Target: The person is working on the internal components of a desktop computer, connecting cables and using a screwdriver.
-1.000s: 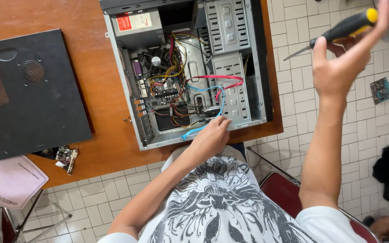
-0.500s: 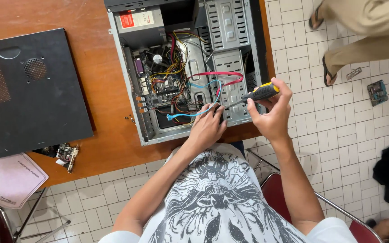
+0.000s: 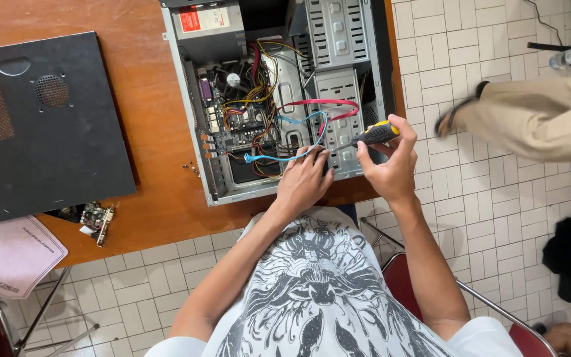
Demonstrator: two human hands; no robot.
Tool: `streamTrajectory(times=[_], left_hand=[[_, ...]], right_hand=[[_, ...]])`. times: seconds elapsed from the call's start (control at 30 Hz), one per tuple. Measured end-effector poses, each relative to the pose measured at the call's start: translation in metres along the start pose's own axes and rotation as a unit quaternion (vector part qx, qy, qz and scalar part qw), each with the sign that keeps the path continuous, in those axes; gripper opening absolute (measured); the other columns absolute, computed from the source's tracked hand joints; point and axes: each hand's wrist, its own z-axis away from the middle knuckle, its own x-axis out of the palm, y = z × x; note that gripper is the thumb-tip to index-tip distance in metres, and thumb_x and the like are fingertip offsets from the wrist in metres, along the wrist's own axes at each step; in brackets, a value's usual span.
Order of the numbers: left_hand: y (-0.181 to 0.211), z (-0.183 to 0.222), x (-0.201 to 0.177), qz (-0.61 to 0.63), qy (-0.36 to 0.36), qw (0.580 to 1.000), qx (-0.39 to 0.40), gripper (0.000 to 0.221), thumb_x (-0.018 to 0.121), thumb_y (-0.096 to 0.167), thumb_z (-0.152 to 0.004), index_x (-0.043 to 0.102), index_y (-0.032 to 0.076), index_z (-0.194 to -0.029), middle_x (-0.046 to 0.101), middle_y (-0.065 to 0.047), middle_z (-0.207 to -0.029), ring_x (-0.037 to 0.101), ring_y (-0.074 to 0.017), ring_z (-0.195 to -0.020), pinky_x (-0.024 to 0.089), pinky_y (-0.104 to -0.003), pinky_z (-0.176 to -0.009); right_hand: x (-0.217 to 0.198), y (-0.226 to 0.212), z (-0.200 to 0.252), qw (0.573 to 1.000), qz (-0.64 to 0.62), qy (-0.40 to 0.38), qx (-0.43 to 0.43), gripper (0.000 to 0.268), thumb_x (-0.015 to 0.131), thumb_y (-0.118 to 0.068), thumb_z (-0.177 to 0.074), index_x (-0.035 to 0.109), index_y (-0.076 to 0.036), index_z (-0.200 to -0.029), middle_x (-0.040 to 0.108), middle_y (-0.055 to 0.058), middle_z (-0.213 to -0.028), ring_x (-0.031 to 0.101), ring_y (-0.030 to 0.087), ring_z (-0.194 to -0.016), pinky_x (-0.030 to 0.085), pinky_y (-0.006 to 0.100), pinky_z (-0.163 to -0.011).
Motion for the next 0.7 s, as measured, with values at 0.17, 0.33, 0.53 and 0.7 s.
streamTrajectory(times=[0.17, 0.33, 0.53, 0.7], left_hand=[[-0.004, -0.005, 0.014, 0.001, 0.017, 1.000, -0.018, 0.040, 0.056, 0.026, -0.095, 0.057, 0.012, -0.132, 0.063, -0.013, -0.125, 0.060, -0.0333, -0.123, 0.055, -0.040, -0.092], [-0.015, -0.007, 0.008, 0.132, 0.011, 0.988, -0.082, 0.056, 0.059, -0.013, -0.080, 0.050, 0.007, -0.132, 0.050, -0.018, -0.128, 0.062, -0.0466, -0.111, 0.063, -0.045, -0.078], [-0.041, -0.011, 0.018, 0.330, -0.006, 0.930, -0.162, 0.062, 0.050, -0.022, -0.077, 0.057, 0.012, -0.129, 0.052, -0.013, -0.122, 0.062, -0.0458, -0.111, 0.056, -0.052, -0.091], [-0.045, -0.010, 0.017, 0.377, 0.025, 0.906, -0.188, 0.053, 0.048, -0.021, -0.085, 0.065, 0.012, -0.123, 0.057, -0.013, -0.115, 0.065, -0.0388, -0.109, 0.054, -0.046, -0.094]], right_hand=[[0.002, 0.003, 0.000, 1.000, -0.010, 0.007, 0.000, 0.075, 0.078, -0.006, -0.093, 0.025, -0.017, -0.145, 0.053, 0.025, -0.123, 0.067, 0.040, -0.113, 0.059, 0.038, -0.092], [-0.003, 0.000, 0.000, 1.000, 0.012, -0.019, -0.015, 0.072, 0.077, -0.005, -0.093, 0.026, -0.015, -0.144, 0.054, 0.023, -0.123, 0.068, 0.038, -0.112, 0.061, 0.039, -0.090], [-0.006, 0.000, -0.007, 0.997, 0.010, -0.062, -0.041, 0.067, 0.077, 0.000, -0.091, 0.034, -0.018, -0.139, 0.060, 0.018, -0.121, 0.068, 0.038, -0.112, 0.060, 0.039, -0.090], [-0.009, 0.013, -0.008, 0.996, 0.031, -0.077, -0.039, 0.062, 0.078, -0.004, -0.091, 0.038, -0.020, -0.136, 0.061, 0.017, -0.120, 0.068, 0.037, -0.112, 0.060, 0.039, -0.090]])
